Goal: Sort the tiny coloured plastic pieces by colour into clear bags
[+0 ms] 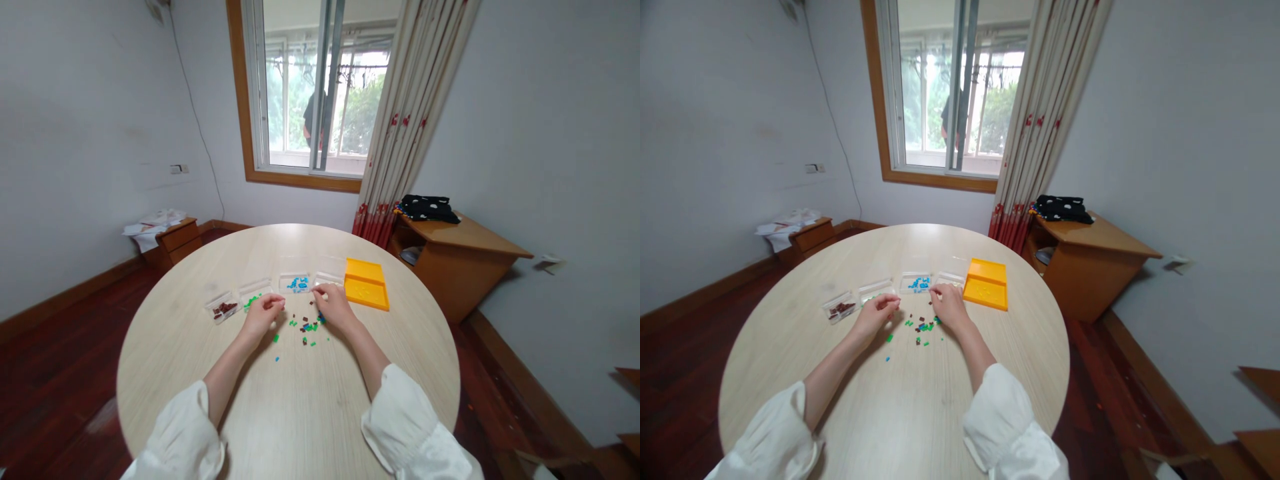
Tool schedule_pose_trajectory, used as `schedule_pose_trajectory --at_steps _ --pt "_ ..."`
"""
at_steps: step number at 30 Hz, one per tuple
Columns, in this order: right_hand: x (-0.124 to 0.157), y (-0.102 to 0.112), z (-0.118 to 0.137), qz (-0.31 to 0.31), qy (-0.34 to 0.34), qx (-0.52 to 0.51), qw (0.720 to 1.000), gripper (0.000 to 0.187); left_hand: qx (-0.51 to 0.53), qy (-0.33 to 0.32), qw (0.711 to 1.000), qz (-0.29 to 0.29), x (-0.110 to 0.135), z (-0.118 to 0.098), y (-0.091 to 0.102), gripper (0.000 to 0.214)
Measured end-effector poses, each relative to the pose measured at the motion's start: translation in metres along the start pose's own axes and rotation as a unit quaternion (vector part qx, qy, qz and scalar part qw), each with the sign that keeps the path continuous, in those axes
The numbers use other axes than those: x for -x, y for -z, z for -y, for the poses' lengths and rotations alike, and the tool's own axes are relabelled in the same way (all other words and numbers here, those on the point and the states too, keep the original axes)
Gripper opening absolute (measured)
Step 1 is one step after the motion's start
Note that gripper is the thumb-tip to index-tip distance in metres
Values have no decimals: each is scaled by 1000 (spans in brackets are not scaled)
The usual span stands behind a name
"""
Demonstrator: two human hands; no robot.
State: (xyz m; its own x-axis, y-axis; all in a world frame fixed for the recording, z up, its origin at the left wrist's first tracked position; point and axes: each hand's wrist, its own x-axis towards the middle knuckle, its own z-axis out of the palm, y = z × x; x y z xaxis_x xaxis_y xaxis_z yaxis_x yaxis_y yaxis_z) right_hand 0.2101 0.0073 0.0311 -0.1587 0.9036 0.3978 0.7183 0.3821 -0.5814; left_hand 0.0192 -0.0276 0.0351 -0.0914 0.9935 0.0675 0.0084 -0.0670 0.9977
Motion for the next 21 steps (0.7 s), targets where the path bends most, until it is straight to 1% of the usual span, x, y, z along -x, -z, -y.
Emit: schedule_pose_trajectory --at_steps 5,10,14,17,21 --pt "2 16 -5 86 -14 48 995 16 -26 -4 1000 2 1 -1 1 30" --pt "5 24 -8 127 -19 60 990 17 -90 -46 995 -2 0 3 2 36" --pt "5 24 -13 165 10 56 985 21 -124 -59 991 5 0 5 2 45" --pt "6 23 -14 177 22 56 982 23 -132 -64 989 6 0 4 1 45" --pt "6 22 -13 173 24 63 983 19 -134 -66 989 7 -1 4 0 43"
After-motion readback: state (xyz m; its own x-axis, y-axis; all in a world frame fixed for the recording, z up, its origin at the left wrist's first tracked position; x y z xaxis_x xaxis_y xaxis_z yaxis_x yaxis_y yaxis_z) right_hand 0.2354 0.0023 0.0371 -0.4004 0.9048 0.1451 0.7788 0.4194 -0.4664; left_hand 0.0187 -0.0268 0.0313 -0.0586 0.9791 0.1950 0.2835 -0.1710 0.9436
